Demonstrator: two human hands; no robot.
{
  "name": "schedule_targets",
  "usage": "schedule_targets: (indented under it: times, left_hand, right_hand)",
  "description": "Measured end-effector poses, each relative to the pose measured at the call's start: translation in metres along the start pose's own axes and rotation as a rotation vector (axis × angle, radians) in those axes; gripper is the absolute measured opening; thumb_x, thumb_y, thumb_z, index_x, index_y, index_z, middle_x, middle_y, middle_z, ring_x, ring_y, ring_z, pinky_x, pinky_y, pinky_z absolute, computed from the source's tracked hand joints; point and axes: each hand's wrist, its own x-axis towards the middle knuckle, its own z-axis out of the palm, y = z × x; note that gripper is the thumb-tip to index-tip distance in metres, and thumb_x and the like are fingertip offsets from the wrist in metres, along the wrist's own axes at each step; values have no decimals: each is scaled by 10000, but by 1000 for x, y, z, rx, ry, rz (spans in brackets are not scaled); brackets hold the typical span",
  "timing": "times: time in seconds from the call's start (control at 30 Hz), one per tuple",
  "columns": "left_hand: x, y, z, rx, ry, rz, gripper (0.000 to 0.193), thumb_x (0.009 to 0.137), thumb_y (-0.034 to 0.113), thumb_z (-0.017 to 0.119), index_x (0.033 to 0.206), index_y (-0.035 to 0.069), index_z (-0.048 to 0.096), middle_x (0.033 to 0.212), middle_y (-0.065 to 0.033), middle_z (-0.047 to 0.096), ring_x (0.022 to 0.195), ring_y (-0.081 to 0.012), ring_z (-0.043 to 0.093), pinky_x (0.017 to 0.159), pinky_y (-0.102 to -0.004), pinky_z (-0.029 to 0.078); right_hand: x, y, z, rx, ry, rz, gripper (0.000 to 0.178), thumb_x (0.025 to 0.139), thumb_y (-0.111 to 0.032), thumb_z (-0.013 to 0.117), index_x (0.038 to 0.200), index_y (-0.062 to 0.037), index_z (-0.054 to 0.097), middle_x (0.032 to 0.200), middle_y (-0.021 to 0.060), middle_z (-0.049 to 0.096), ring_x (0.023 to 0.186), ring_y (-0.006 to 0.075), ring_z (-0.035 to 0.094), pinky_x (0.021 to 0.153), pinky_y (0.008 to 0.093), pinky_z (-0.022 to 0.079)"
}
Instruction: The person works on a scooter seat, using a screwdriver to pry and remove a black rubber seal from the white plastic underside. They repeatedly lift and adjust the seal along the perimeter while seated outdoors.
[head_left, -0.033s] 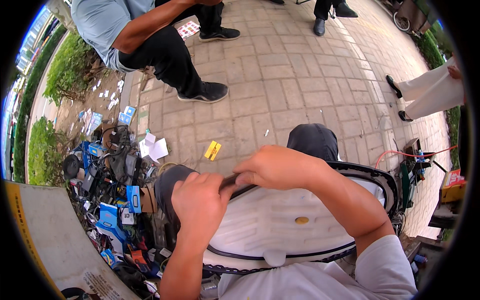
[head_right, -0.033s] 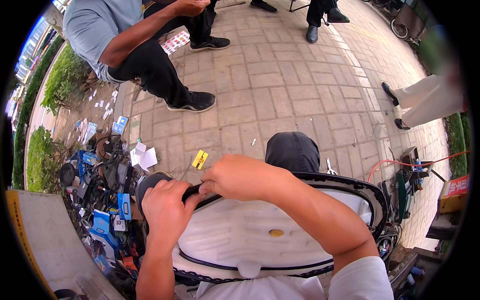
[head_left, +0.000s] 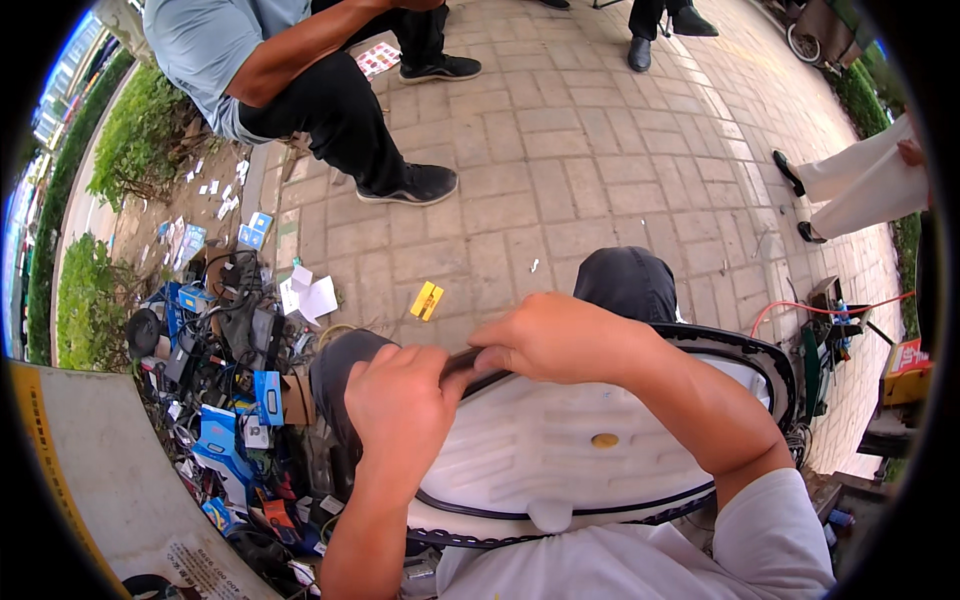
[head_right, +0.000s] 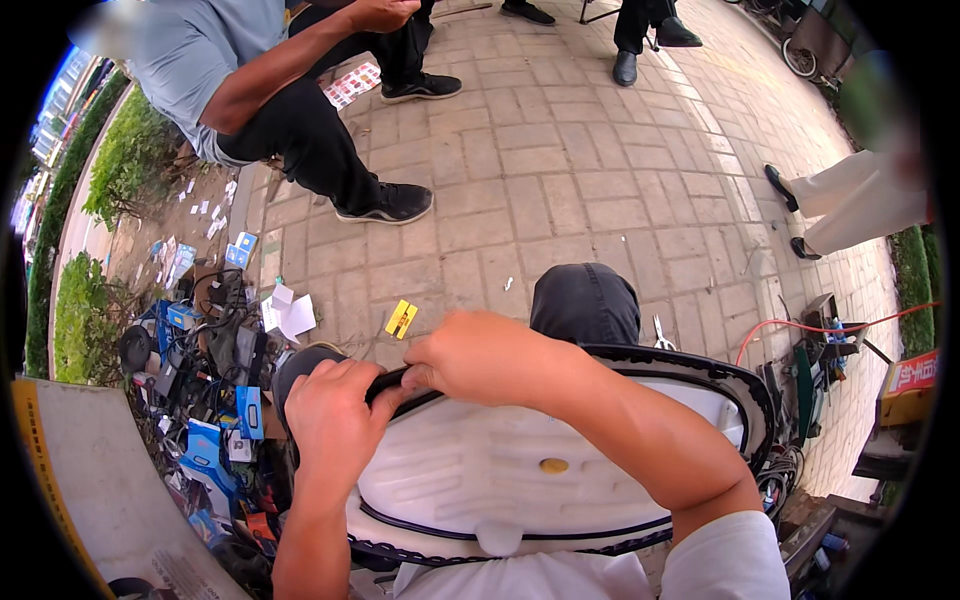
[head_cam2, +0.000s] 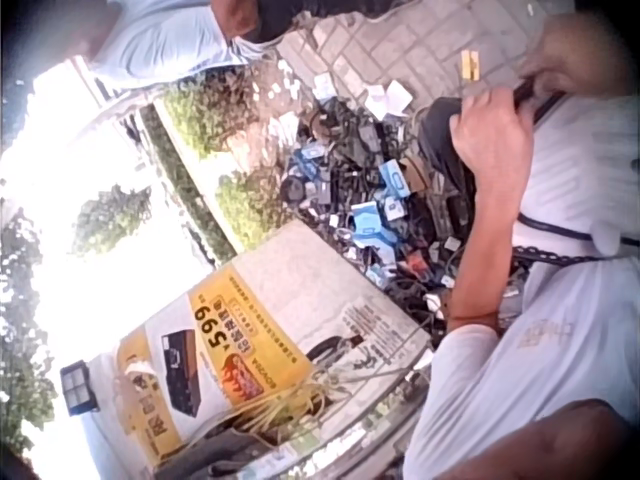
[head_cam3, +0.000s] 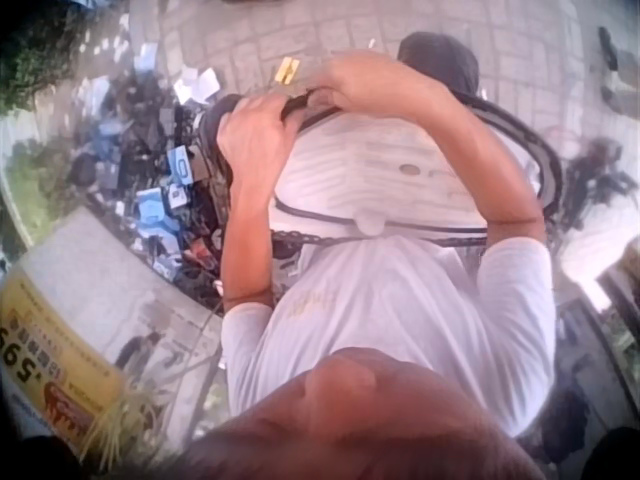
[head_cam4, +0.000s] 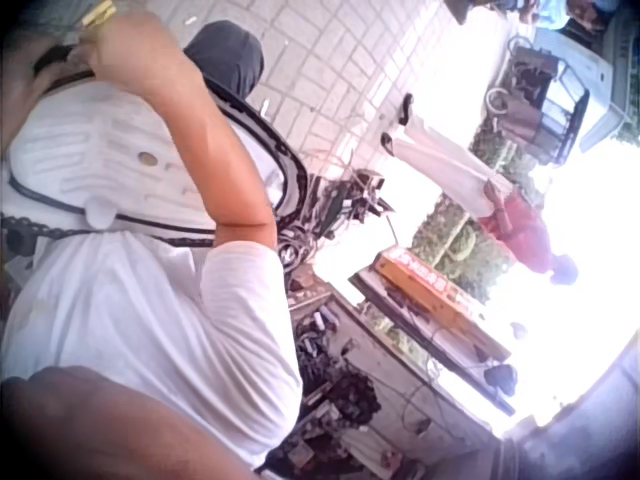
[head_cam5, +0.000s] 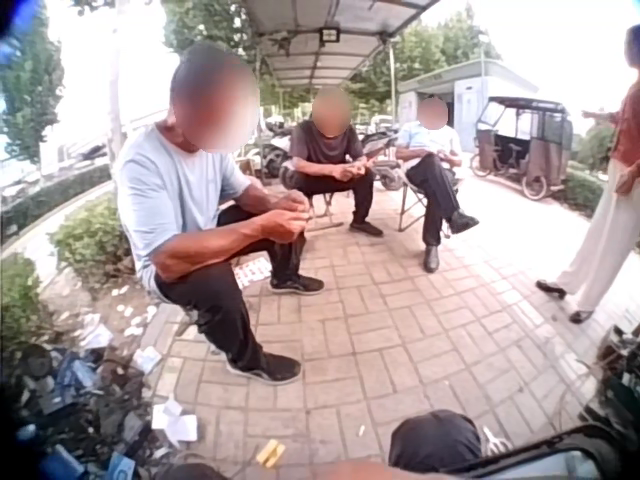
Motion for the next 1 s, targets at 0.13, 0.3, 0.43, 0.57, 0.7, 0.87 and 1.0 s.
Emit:
schedule_targets:
  times: [0.13,0.3,0.43,0.57,0.7,0.87,1.0]
  left_hand:
    - [-4,0,4,2,82,50,242,695,262,841,713,130,639,670,-13,617,687,-232,614,592,-403,403]
    - [-5,5,-1,21,96,70,258,690,266,845,726,134,627,675,-7,608,689,-224,610,595,-396,402]
    - [-8,6,-7,27,43,36,263,664,249,869,821,96,724,749,-45,688,746,-251,643,656,-397,436]
    - [-9,7,-10,31,21,19,273,661,242,867,845,96,729,778,-28,695,777,-241,644,661,-395,440]
    - [-6,14,-28,2,-126,-53,343,668,230,864,949,73,744,908,-59,723,870,-275,655,747,-407,485]
    - [34,-2,-58,-389,-548,221,722,793,396,819,1356,19,570,1123,-166,698,1038,-370,664,902,-415,524]
    - [49,18,-37,-462,-722,49,900,863,661,668,1444,1,477,1051,-191,709,936,-389,701,776,-423,553]
  right_hand:
    - [-13,-3,17,-202,172,-58,183,887,-229,716,970,-68,692,783,138,682,732,374,660,628,467,518]
    - [-18,-6,23,-206,307,-50,219,867,-261,741,910,-58,668,764,106,673,702,343,667,575,434,520]
    - [-16,-13,20,-347,240,79,316,866,-338,743,819,-47,630,690,105,646,666,316,676,543,414,511]
    - [-23,-21,32,-431,342,62,365,886,-385,711,752,-58,620,632,94,630,622,286,669,531,400,493]
    - [-33,-37,41,-518,458,101,299,773,-306,801,836,-76,620,764,79,659,697,252,654,628,377,497]
    - [-34,-38,57,-484,704,42,176,761,-224,701,815,-84,609,737,37,588,714,220,602,686,346,440]
    - [-33,-24,65,-462,744,39,181,718,-164,670,879,-90,636,758,33,576,747,218,584,716,348,436]
